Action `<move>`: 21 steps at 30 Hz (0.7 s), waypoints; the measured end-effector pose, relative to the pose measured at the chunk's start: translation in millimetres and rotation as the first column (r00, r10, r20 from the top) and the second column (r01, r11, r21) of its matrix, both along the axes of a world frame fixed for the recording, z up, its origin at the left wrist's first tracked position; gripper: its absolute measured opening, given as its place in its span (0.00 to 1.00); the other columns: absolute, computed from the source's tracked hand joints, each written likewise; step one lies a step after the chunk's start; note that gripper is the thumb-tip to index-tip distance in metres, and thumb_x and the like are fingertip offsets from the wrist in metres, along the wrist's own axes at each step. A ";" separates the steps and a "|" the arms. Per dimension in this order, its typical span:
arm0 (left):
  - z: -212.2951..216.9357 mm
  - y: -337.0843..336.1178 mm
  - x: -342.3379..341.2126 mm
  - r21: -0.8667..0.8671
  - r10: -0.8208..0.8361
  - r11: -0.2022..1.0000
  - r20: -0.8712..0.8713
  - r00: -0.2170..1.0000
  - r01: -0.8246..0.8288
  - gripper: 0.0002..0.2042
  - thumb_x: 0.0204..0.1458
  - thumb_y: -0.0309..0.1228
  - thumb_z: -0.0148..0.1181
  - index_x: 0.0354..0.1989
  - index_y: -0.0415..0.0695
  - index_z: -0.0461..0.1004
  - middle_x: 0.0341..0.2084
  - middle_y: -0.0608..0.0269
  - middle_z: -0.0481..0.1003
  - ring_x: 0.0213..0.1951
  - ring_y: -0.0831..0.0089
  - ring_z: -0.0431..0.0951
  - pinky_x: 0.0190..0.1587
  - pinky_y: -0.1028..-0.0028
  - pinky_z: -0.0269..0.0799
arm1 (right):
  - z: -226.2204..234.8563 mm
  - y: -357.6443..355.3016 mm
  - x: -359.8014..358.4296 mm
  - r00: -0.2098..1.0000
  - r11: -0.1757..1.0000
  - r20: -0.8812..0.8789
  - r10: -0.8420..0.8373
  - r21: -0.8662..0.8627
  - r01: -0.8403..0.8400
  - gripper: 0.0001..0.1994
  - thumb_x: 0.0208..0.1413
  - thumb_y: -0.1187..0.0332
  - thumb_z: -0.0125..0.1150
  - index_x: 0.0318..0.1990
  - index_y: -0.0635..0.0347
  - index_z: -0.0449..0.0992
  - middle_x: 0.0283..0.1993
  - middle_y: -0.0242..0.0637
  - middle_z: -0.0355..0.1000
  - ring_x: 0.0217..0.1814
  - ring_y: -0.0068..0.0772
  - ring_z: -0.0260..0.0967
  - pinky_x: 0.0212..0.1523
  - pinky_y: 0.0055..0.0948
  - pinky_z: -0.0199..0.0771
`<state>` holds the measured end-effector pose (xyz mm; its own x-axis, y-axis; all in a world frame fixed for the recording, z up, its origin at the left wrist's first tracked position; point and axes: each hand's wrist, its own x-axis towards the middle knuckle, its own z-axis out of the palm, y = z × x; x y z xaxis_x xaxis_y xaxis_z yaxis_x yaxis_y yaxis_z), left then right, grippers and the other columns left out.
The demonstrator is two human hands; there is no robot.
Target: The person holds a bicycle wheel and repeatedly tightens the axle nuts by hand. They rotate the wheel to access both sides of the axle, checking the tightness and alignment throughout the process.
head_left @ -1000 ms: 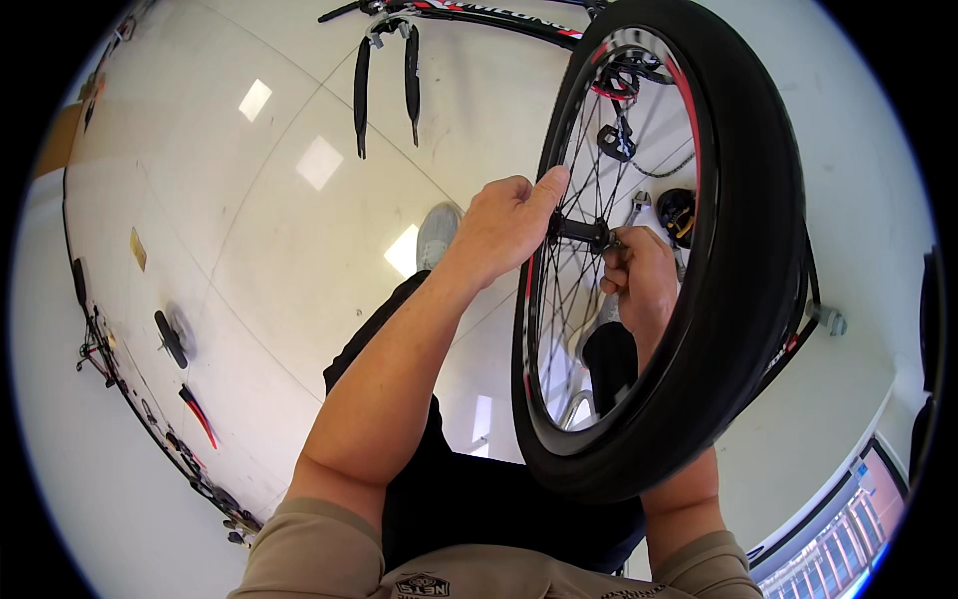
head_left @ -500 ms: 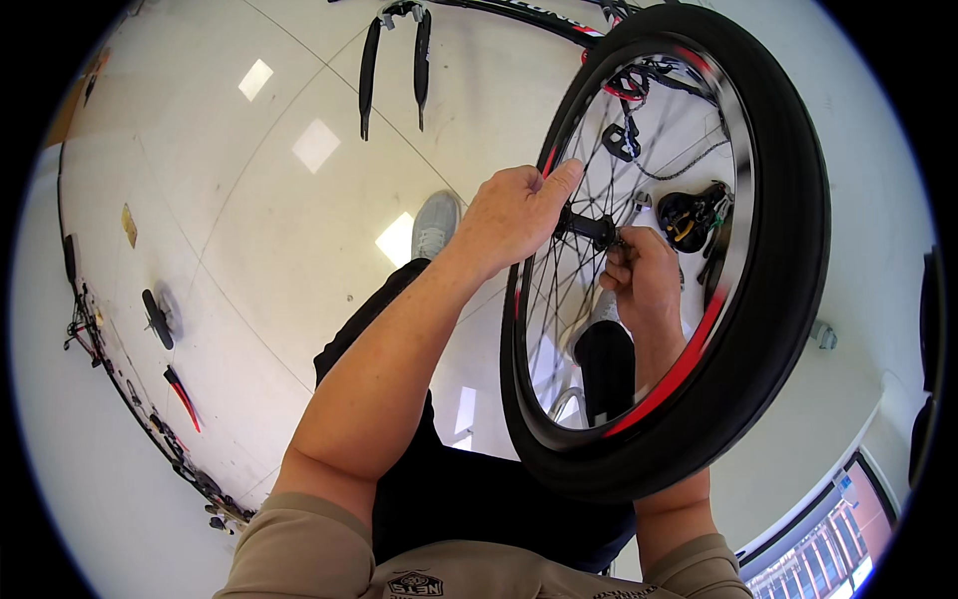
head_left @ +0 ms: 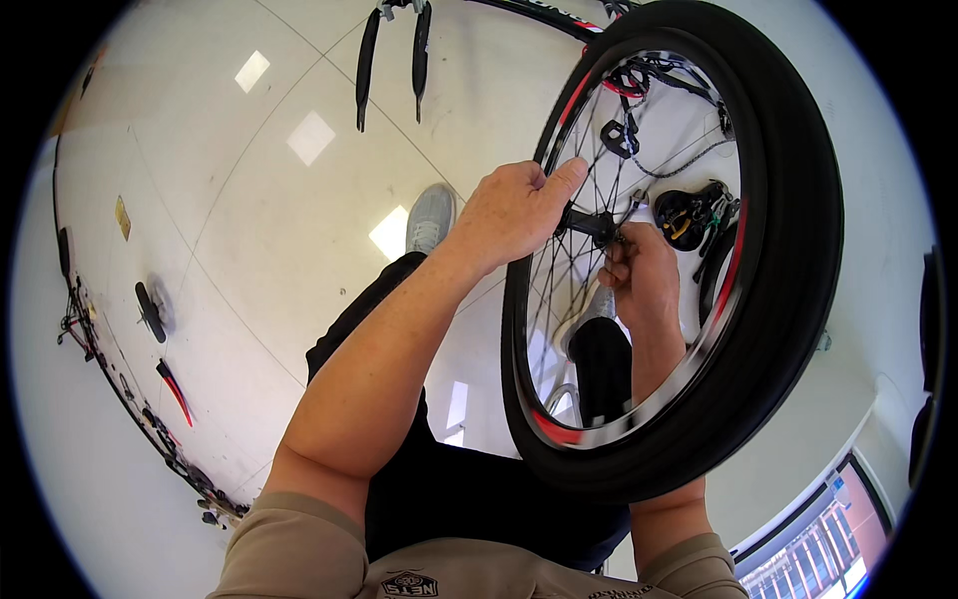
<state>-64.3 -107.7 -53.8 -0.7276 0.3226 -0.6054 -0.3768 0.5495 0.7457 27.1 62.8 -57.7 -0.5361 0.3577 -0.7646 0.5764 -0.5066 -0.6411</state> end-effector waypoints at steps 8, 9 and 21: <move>3.1 1.0 0.5 0.012 0.016 1.000 0.011 1.000 -0.016 0.35 0.58 0.65 0.51 0.27 0.37 0.72 0.20 0.63 0.69 0.24 0.74 0.69 0.27 0.70 0.67 | -5.8 3.6 1.6 0.999 1.000 -0.039 0.011 -0.003 -0.011 0.07 0.60 0.67 0.52 0.35 0.60 0.70 0.21 0.32 0.62 0.19 0.23 0.53 0.25 0.31 0.59; 3.9 0.9 0.7 0.007 0.016 1.000 0.008 1.000 -0.016 0.35 0.58 0.65 0.51 0.26 0.37 0.72 0.20 0.63 0.69 0.24 0.73 0.69 0.27 0.70 0.67 | -6.2 3.3 1.5 0.998 1.000 -0.054 0.014 -0.004 -0.014 0.07 0.60 0.67 0.52 0.35 0.61 0.70 0.21 0.32 0.62 0.19 0.23 0.53 0.25 0.31 0.59; -1.4 2.6 2.5 -0.003 0.027 1.000 -0.054 0.998 -0.027 0.35 0.58 0.65 0.51 0.27 0.36 0.73 0.20 0.62 0.70 0.24 0.72 0.70 0.28 0.69 0.68 | 0.5 2.1 -0.3 0.997 0.998 -0.052 0.053 0.037 -0.051 0.09 0.61 0.65 0.51 0.38 0.63 0.71 0.18 0.31 0.59 0.18 0.23 0.52 0.25 0.31 0.59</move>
<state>-61.8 -105.1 -55.2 -0.7678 0.3001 -0.5661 -0.3509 0.5422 0.7635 26.8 64.9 -57.2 -0.5938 0.3551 -0.7220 0.5661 -0.4532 -0.6886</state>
